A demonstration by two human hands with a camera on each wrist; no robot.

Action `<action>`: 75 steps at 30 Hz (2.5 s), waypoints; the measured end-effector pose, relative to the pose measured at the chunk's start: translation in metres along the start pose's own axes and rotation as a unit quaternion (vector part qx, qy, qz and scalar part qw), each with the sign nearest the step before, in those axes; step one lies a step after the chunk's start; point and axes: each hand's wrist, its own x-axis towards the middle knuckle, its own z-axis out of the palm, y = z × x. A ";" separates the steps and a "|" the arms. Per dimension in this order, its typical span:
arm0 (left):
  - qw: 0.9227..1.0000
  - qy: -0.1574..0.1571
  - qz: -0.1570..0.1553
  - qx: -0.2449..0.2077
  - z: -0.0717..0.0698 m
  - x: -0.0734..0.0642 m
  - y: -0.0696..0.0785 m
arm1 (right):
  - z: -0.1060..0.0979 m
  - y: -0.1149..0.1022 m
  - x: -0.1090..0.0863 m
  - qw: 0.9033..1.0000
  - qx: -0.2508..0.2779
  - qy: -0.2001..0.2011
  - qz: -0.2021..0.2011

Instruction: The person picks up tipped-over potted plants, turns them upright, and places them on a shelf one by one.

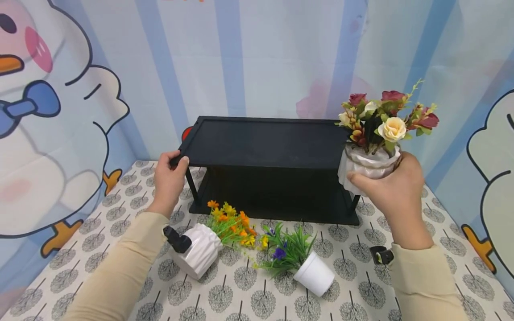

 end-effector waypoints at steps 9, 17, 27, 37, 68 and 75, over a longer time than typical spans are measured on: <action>1.000 0.003 -0.001 0.003 0.000 0.000 0.001 | 0.010 0.000 0.014 0.999 0.020 -0.014 0.020; 1.000 0.010 -0.010 0.004 0.001 0.000 0.002 | 0.017 -0.003 0.025 0.998 0.042 -0.019 0.033; 1.000 0.016 -0.006 -0.001 0.001 0.002 0.003 | 0.031 -0.008 0.039 0.997 0.066 -0.006 0.031; 1.000 0.017 -0.006 0.003 0.002 0.001 0.001 | 0.048 -0.008 0.052 0.997 0.074 0.001 0.012; 1.000 0.007 -0.014 -0.027 0.003 0.000 -0.006 | 0.075 -0.008 0.069 0.995 0.098 0.003 -0.014; 0.999 0.005 -0.014 -0.038 0.004 -0.001 -0.006 | 0.074 -0.007 0.071 0.996 0.086 0.001 -0.031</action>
